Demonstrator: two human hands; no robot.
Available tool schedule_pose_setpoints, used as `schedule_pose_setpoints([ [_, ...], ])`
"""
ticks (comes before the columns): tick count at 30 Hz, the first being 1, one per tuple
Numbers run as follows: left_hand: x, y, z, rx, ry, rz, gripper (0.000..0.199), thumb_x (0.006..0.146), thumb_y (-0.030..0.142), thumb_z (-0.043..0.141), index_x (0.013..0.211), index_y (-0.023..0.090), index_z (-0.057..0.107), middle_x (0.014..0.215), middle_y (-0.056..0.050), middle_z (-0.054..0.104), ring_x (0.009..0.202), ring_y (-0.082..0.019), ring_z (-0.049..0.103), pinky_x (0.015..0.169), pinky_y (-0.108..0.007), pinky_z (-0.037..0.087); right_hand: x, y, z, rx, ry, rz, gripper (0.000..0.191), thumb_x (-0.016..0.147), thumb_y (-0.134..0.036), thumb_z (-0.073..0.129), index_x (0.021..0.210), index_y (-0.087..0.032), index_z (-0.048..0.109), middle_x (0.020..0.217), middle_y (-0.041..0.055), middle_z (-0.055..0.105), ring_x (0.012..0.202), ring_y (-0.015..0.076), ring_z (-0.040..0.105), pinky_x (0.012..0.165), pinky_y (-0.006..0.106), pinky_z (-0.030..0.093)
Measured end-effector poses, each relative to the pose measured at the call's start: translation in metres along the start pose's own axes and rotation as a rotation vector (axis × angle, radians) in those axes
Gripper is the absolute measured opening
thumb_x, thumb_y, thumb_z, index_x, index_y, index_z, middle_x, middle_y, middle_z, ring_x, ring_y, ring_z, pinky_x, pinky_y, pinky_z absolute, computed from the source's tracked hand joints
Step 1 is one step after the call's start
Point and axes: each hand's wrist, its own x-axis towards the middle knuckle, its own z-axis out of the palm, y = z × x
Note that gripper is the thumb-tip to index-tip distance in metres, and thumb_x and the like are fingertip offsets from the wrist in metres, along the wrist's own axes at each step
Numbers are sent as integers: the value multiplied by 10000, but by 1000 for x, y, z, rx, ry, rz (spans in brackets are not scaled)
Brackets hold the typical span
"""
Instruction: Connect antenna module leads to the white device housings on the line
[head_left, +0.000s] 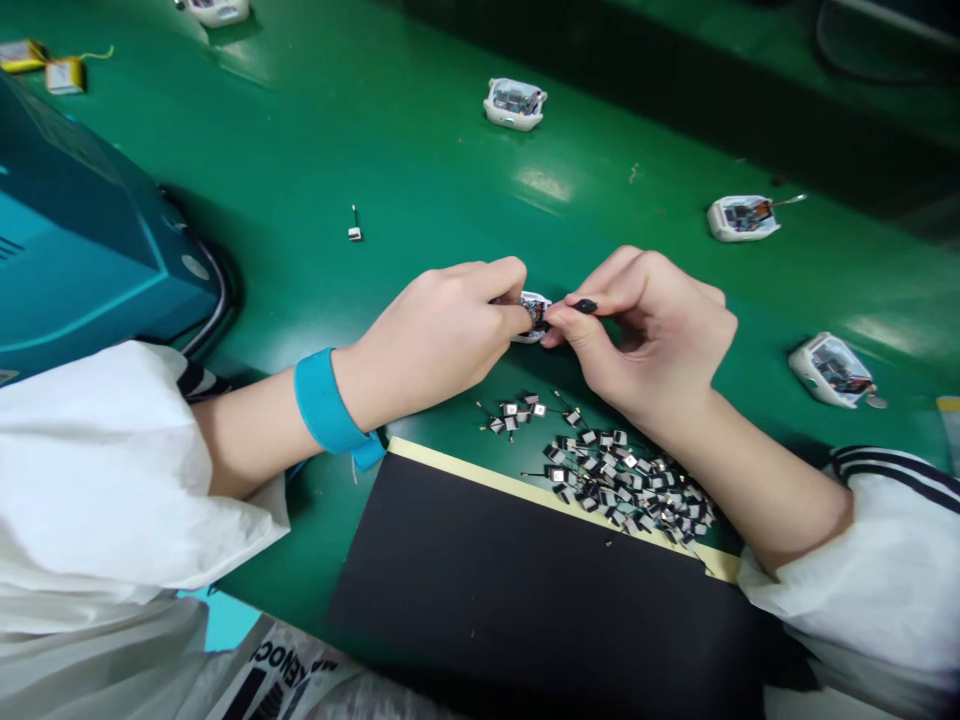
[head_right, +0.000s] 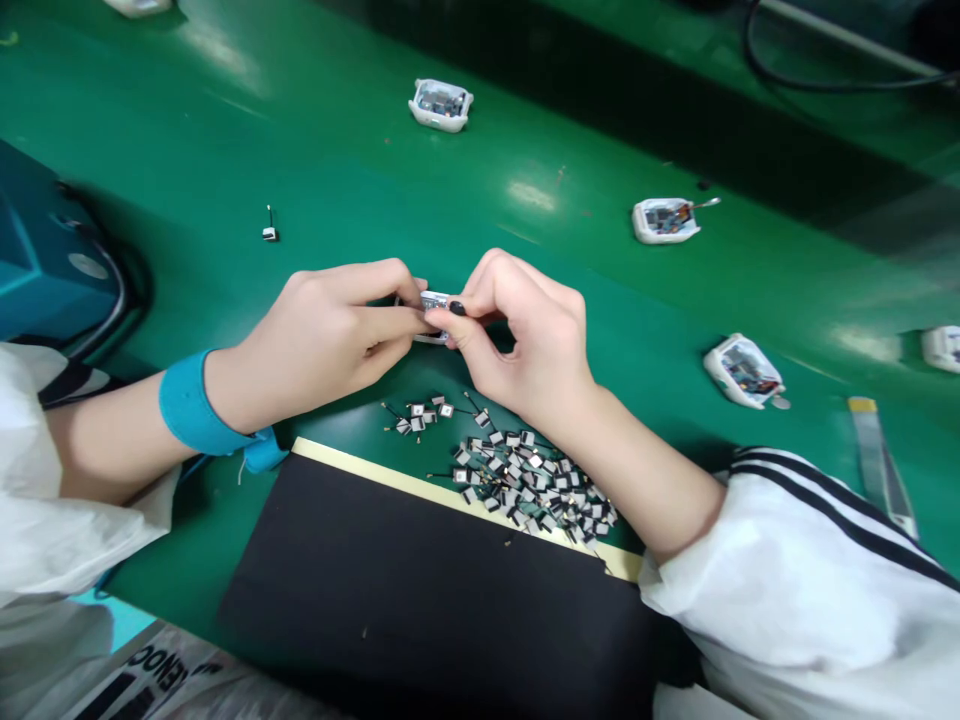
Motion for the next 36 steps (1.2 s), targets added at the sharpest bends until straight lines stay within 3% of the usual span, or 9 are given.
schedule_pose_setpoints([
  [7, 0, -6, 2, 26, 43, 69, 298, 842, 191, 314, 815, 168, 610, 833, -43, 545, 761, -152, 536, 669, -276, 454, 5, 1, 4, 55, 18, -10, 248, 727, -281, 586, 593, -196, 395, 578, -32, 496, 548, 91, 514, 511, 249, 430],
  [10, -4, -4, 0, -11, 76, 93, 266, 831, 220, 365, 941, 105, 578, 850, -78, 558, 790, -172, 531, 723, -293, 454, 8, -4, -4, 49, -2, -104, 220, 719, -175, 583, 617, -193, 388, 597, -32, 504, 536, 82, 498, 497, 228, 413],
  [14, -14, 8, -2, -95, 109, 58, 412, 813, 188, 375, 1196, 37, 375, 915, -121, 567, 839, -197, 526, 759, -332, 459, 4, -17, -31, -55, -155, -317, 152, 724, -111, 554, 785, -190, 439, 714, 7, 542, 687, 116, 532, 607, 257, 452],
  [18, -19, 13, -3, -341, 124, -7, 545, 788, 134, 351, 1307, 111, 186, 985, -94, 557, 870, -171, 529, 778, -308, 465, 1, -19, -47, -248, -205, -113, 74, 821, -125, 406, 798, -188, 438, 689, 9, 499, 618, 97, 493, 570, 225, 431],
  [21, -15, 4, -4, -423, 189, -95, 608, 751, 125, 407, 1312, 158, 175, 1114, -86, 507, 1028, -181, 463, 891, -341, 411, 8, -16, -43, -322, -306, -9, 56, 811, -195, 453, 762, -179, 475, 691, 12, 515, 612, 100, 497, 557, 218, 433],
  [24, -7, -12, 0, -429, 136, -88, 692, 717, 167, 503, 1316, 150, 156, 1206, -97, 463, 1143, -219, 379, 956, -399, 347, 16, -15, -31, -324, -372, -9, 108, 800, -256, 481, 837, -176, 543, 729, 21, 543, 641, 107, 520, 573, 222, 452],
  [27, 0, -22, 7, -437, 72, -43, 658, 747, 253, 542, 1302, 170, 199, 1151, -86, 525, 1107, -221, 435, 942, -416, 349, 19, -15, -19, -481, -381, -156, 158, 813, -244, 454, 868, -175, 586, 789, 46, 565, 722, 133, 539, 662, 260, 475],
  [30, 4, -25, 12, -459, 100, -40, 649, 737, 277, 582, 1281, 194, 237, 1071, -63, 577, 1024, -200, 509, 893, -383, 397, 18, -15, -12, -684, -363, -294, 158, 806, -189, 442, 809, -148, 594, 768, 67, 567, 691, 156, 524, 639, 286, 474],
  [36, 3, -21, 11, -587, 133, -74, 645, 714, 228, 603, 1261, 187, 263, 1020, -55, 593, 945, -166, 562, 824, -308, 463, 21, -18, -9, -745, -330, -321, 157, 808, -177, 421, 768, -122, 563, 715, 76, 557, 670, 164, 510, 611, 285, 443],
])
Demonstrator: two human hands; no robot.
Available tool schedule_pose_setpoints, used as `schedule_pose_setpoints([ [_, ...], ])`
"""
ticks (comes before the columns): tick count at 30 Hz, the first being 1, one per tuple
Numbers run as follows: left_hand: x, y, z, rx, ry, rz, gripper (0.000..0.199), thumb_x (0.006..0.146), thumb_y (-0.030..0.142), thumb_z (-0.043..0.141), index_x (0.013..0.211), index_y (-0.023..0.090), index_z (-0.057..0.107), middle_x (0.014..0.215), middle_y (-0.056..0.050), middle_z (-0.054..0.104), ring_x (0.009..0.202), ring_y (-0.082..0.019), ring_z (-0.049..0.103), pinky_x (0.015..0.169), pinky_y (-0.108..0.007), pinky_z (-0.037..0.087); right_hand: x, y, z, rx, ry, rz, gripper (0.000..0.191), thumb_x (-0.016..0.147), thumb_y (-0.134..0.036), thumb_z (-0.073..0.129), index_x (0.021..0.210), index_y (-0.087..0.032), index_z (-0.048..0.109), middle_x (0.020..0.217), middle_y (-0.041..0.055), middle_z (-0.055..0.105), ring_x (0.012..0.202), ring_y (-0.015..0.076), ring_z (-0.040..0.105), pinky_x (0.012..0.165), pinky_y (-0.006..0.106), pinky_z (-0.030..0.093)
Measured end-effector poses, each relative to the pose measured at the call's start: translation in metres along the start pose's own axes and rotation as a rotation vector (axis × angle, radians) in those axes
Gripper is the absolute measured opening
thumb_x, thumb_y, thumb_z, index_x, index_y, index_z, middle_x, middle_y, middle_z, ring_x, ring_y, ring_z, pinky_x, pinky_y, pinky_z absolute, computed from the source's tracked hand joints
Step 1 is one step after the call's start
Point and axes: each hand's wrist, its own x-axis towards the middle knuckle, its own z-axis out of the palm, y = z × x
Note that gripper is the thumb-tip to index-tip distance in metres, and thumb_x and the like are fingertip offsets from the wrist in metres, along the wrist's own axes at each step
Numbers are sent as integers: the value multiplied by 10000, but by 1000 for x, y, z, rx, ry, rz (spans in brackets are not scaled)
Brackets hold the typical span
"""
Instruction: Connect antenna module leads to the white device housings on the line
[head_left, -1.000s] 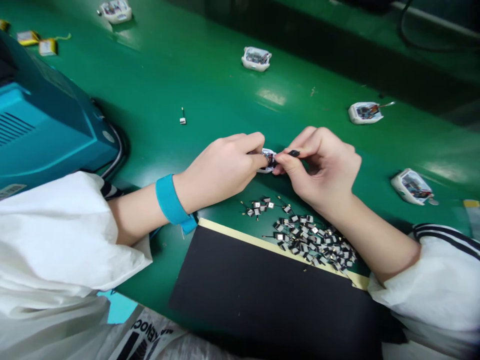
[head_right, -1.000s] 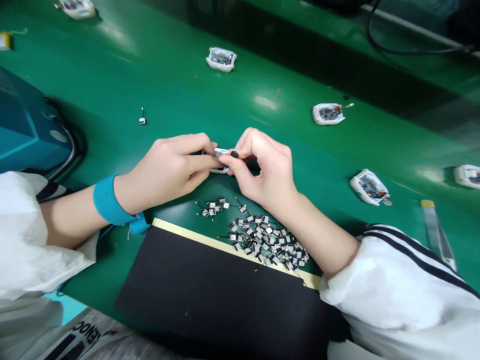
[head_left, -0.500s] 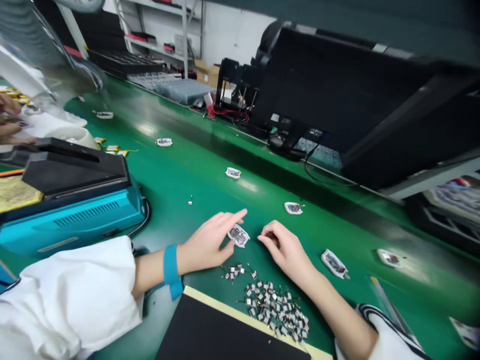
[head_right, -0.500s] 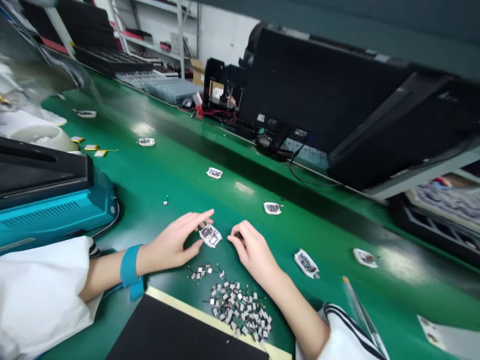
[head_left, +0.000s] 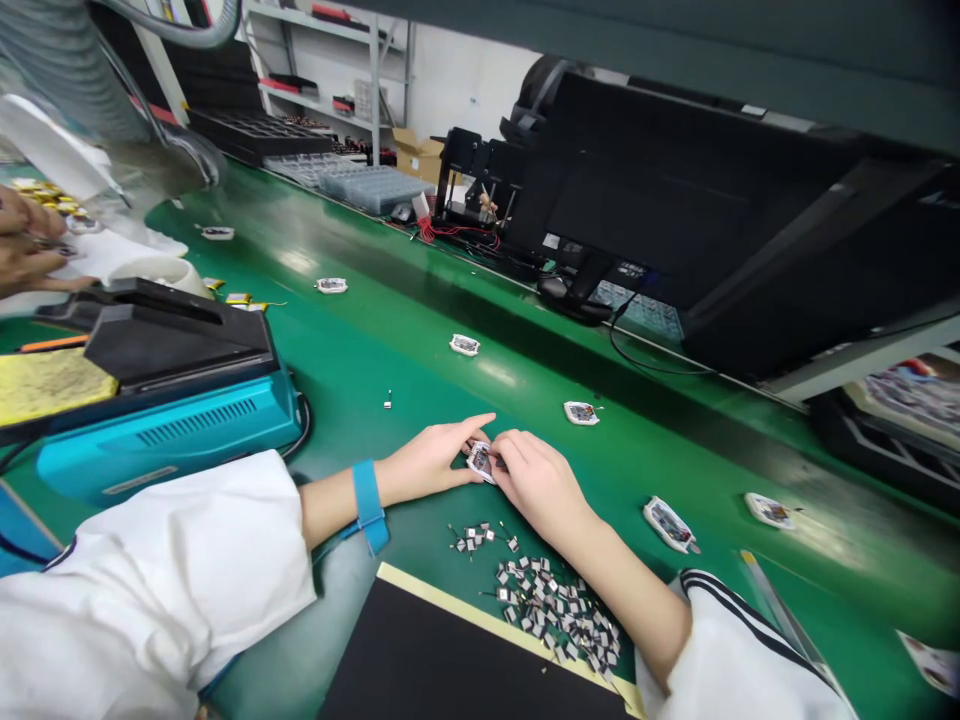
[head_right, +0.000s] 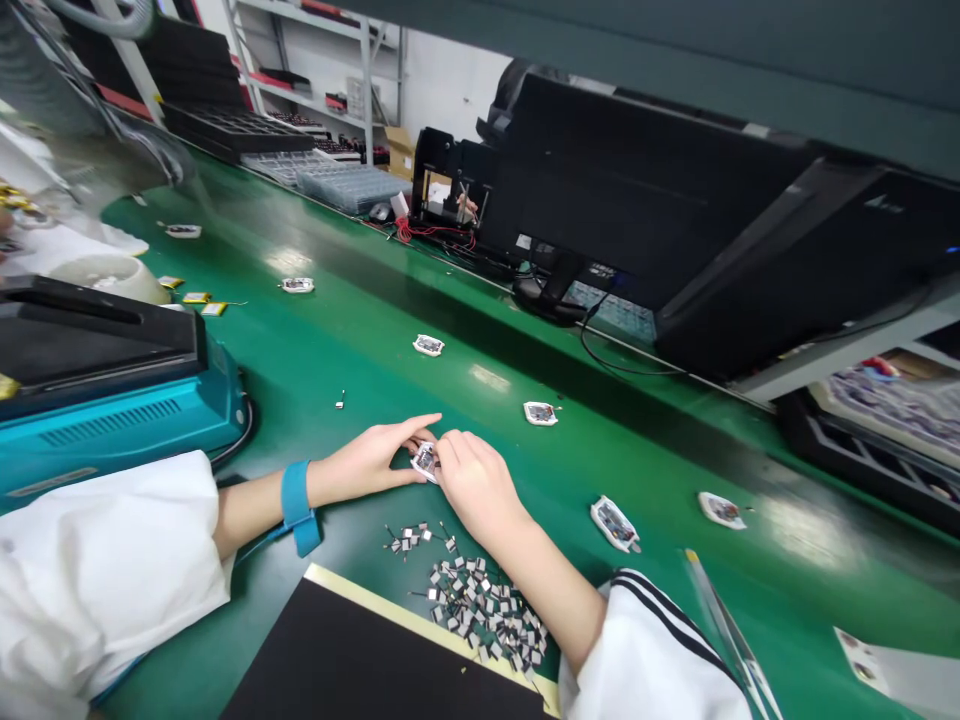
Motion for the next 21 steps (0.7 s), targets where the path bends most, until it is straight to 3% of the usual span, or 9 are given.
schedule_pose_setpoints([
  [8, -3, 4, -2, -130, -13, -27, 665, 675, 179, 640, 1236, 155, 282, 995, -62, 609, 906, -148, 582, 808, -275, 471, 3, 1, 2, -27, 125, -80, 216, 827, -214, 414, 683, -158, 565, 653, 50, 555, 598, 141, 464, 567, 276, 393],
  [16, -4, 5, 0, -132, 15, -36, 646, 674, 211, 641, 1215, 175, 290, 1001, -62, 607, 898, -165, 586, 789, -293, 471, 0, -1, 4, 409, 117, 43, 127, 806, -132, 453, 828, -133, 578, 747, 45, 584, 704, 113, 520, 640, 227, 448],
  [21, -6, 4, 2, -35, 80, -31, 533, 675, 231, 647, 1123, 160, 367, 970, -53, 610, 898, -170, 578, 800, -287, 459, -3, 0, 3, 182, 127, -2, 181, 801, -121, 446, 914, -136, 586, 800, 52, 603, 719, 145, 523, 636, 267, 450],
])
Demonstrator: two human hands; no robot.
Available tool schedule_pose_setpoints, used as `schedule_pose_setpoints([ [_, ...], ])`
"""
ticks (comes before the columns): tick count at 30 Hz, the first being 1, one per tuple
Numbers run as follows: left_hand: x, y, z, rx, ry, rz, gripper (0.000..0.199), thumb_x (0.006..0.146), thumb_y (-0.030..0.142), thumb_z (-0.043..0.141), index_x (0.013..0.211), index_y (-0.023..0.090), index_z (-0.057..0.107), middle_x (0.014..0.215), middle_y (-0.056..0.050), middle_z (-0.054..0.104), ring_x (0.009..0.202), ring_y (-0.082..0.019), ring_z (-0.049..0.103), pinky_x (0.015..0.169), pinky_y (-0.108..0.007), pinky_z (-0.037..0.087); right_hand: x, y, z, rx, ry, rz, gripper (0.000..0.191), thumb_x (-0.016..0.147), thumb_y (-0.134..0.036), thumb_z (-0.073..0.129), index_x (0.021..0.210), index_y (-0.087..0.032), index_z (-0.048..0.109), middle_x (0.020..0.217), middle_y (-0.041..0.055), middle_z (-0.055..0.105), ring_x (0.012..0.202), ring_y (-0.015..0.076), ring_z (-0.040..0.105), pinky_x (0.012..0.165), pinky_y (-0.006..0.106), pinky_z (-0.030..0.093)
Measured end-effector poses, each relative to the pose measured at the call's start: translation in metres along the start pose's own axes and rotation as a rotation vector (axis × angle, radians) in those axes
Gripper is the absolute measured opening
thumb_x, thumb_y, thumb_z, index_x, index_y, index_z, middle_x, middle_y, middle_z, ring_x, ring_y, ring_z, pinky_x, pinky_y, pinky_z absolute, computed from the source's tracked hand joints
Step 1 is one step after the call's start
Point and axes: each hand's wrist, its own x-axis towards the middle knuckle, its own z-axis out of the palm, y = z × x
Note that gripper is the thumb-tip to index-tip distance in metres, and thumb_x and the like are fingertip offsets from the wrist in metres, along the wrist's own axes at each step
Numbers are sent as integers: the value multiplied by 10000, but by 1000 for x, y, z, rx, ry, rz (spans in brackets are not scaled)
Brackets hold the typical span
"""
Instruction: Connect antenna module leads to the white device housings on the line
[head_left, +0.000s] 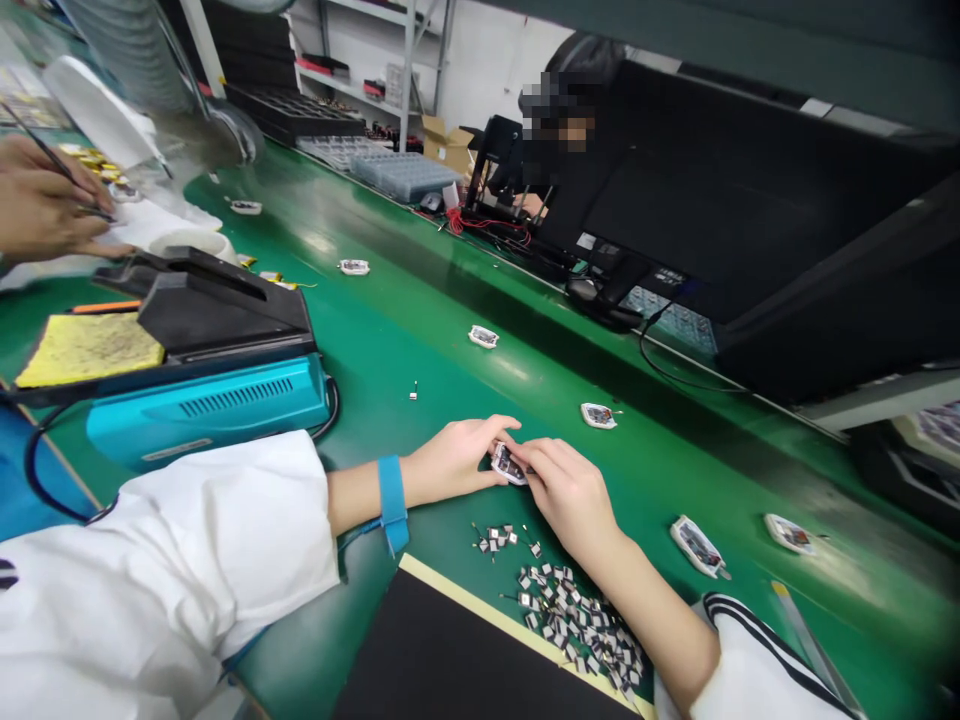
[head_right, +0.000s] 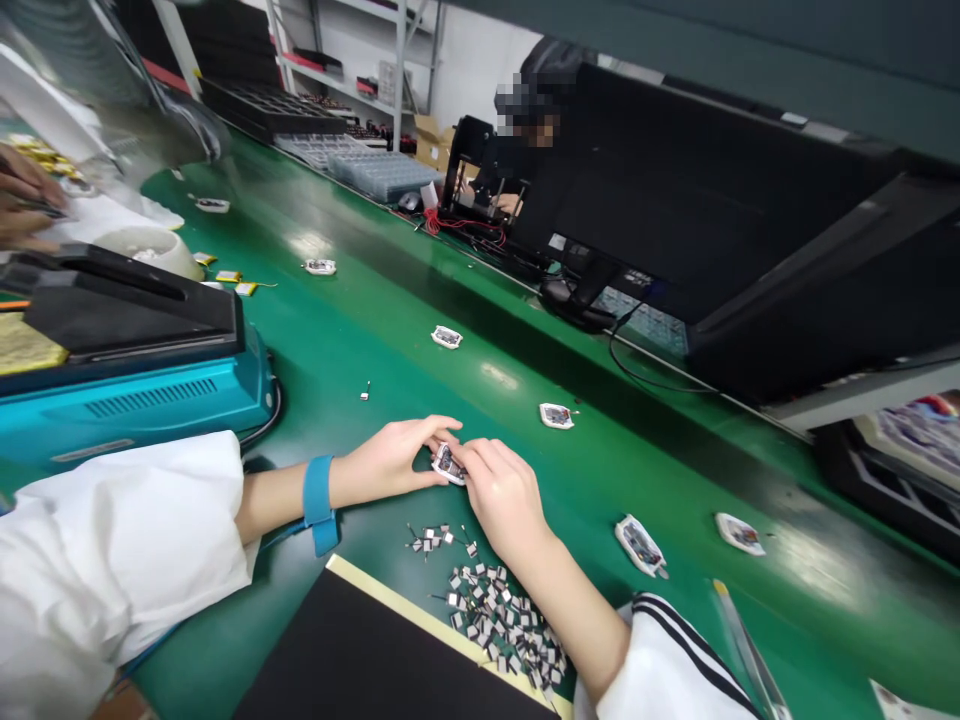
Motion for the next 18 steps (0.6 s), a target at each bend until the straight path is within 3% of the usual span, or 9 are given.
schedule_pose_setpoints([
  [7, -1, 2, 0, 37, 5, -4, 494, 680, 238, 642, 1093, 150, 386, 962, -69, 604, 907, -186, 575, 791, -295, 459, 6, -5, -3, 31, -34, 161, 125, 801, -230, 485, 798, -150, 581, 759, 37, 583, 703, 132, 514, 644, 265, 435],
  [14, 3, 1, -2, -168, -26, -105, 529, 615, 187, 684, 1055, 143, 393, 935, -59, 623, 834, -149, 601, 743, -252, 477, 3, 4, 6, 360, 29, 244, 67, 776, -202, 519, 747, -160, 562, 726, 20, 563, 664, 101, 503, 583, 229, 417],
  [18, 5, -2, -3, -171, -52, -135, 533, 600, 186, 694, 1042, 140, 401, 907, -55, 630, 789, -144, 603, 711, -249, 484, 2, 8, 17, 450, 27, 325, 68, 755, -206, 545, 714, -163, 577, 706, 14, 555, 596, 83, 483, 531, 213, 400],
])
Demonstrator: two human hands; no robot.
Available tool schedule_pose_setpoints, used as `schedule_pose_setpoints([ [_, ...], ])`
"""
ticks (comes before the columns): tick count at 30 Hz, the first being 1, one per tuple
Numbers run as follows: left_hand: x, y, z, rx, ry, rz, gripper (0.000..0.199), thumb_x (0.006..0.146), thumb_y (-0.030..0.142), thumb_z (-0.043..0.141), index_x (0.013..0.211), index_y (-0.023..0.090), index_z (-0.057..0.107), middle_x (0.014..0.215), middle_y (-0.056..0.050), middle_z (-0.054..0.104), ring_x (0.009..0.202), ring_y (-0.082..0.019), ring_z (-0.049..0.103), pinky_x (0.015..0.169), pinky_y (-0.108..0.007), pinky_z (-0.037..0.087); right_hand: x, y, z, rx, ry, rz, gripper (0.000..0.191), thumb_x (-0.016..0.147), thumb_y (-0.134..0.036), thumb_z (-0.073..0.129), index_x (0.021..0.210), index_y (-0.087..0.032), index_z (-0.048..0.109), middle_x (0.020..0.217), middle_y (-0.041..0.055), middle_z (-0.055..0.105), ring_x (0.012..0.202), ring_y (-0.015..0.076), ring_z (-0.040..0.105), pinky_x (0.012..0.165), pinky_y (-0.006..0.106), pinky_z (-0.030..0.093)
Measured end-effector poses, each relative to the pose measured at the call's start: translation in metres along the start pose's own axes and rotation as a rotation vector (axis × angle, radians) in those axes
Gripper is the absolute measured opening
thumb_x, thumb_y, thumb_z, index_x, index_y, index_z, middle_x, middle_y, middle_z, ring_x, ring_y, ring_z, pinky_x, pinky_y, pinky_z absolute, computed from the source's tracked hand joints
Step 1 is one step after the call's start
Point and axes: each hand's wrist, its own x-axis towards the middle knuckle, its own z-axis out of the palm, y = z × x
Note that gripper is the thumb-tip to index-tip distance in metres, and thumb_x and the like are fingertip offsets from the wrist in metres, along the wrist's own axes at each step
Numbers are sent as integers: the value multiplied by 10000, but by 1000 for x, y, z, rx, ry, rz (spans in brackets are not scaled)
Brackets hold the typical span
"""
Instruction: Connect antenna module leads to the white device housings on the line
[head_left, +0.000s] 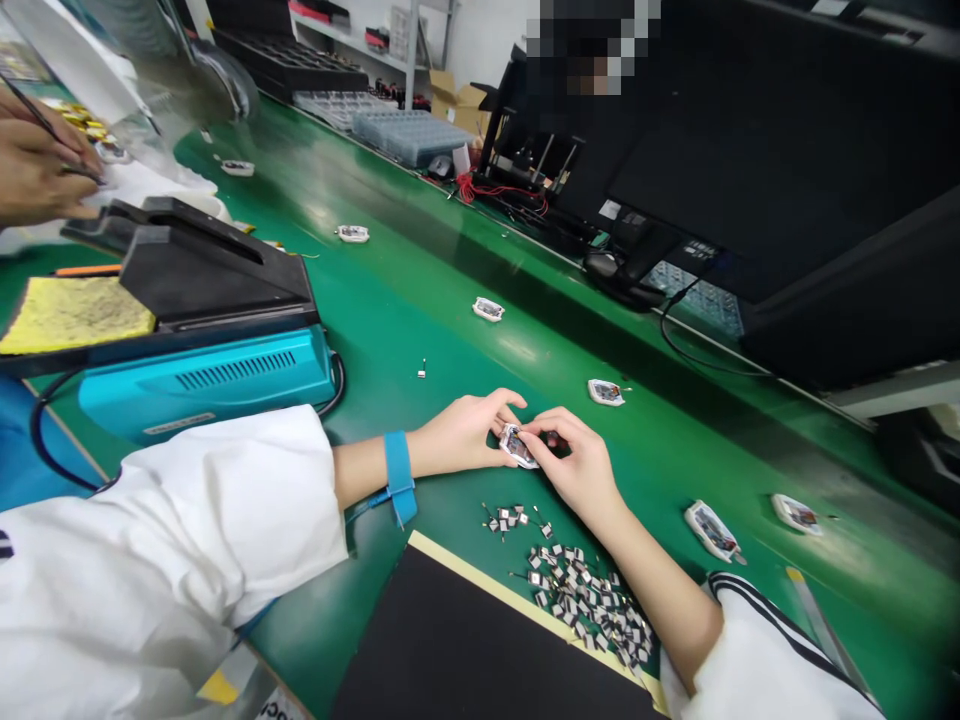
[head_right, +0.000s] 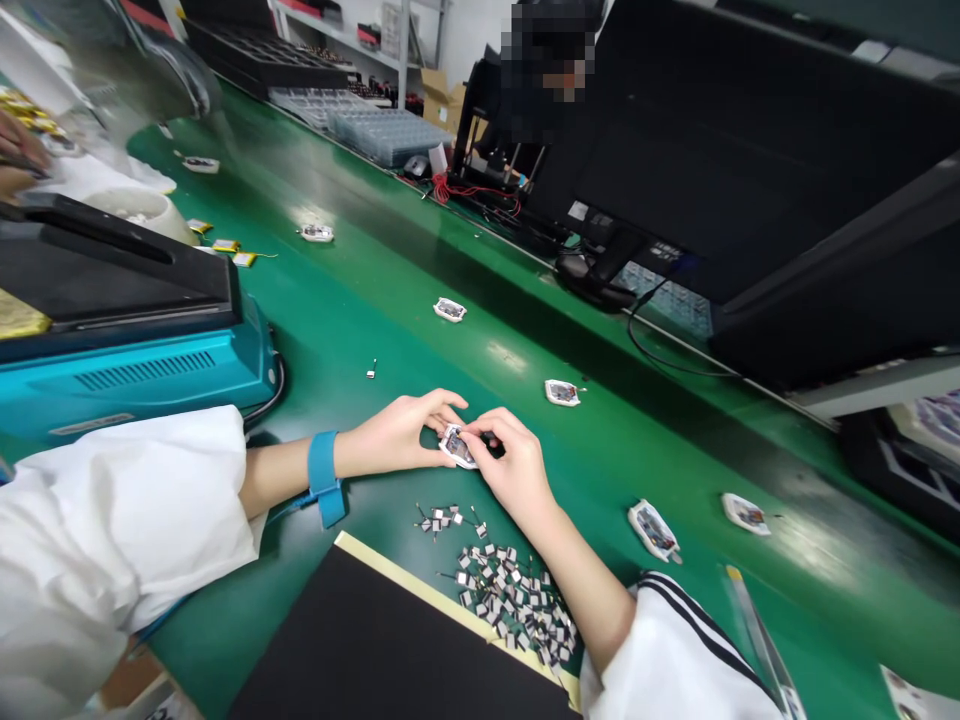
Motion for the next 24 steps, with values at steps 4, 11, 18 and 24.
schedule_pose_setpoints([
  [4, 1, -3, 0, 30, -17, -10, 508, 598, 186, 694, 1017, 150, 408, 902, -48, 633, 809, -160, 601, 727, -276, 479, -1, 1, 4, -82, -22, -24, 104, 764, -223, 524, 700, -156, 570, 731, 32, 537, 632, 99, 492, 560, 227, 416],
  [11, 1, -5, -3, -26, 5, -62, 507, 613, 224, 683, 1029, 157, 402, 908, -55, 632, 807, -158, 607, 731, -273, 484, -3, -5, -9, -317, -212, -119, 203, 840, -231, 382, 820, -166, 572, 897, 62, 542, 807, 139, 523, 721, 271, 438],
  [18, 1, -8, -2, -8, 13, -31, 544, 594, 222, 694, 1047, 144, 404, 854, -50, 631, 768, -168, 612, 703, -283, 488, 7, -3, -3, -320, -130, -127, 125, 802, -217, 464, 826, -155, 569, 771, 29, 567, 636, 88, 526, 582, 197, 435],
  [24, 1, -10, -1, 7, 23, -36, 579, 580, 211, 698, 1076, 157, 404, 871, -43, 630, 812, -168, 605, 735, -284, 483, 18, -8, -7, -445, -196, -226, 108, 788, -215, 478, 738, -161, 556, 709, 19, 573, 617, 103, 526, 550, 205, 406],
])
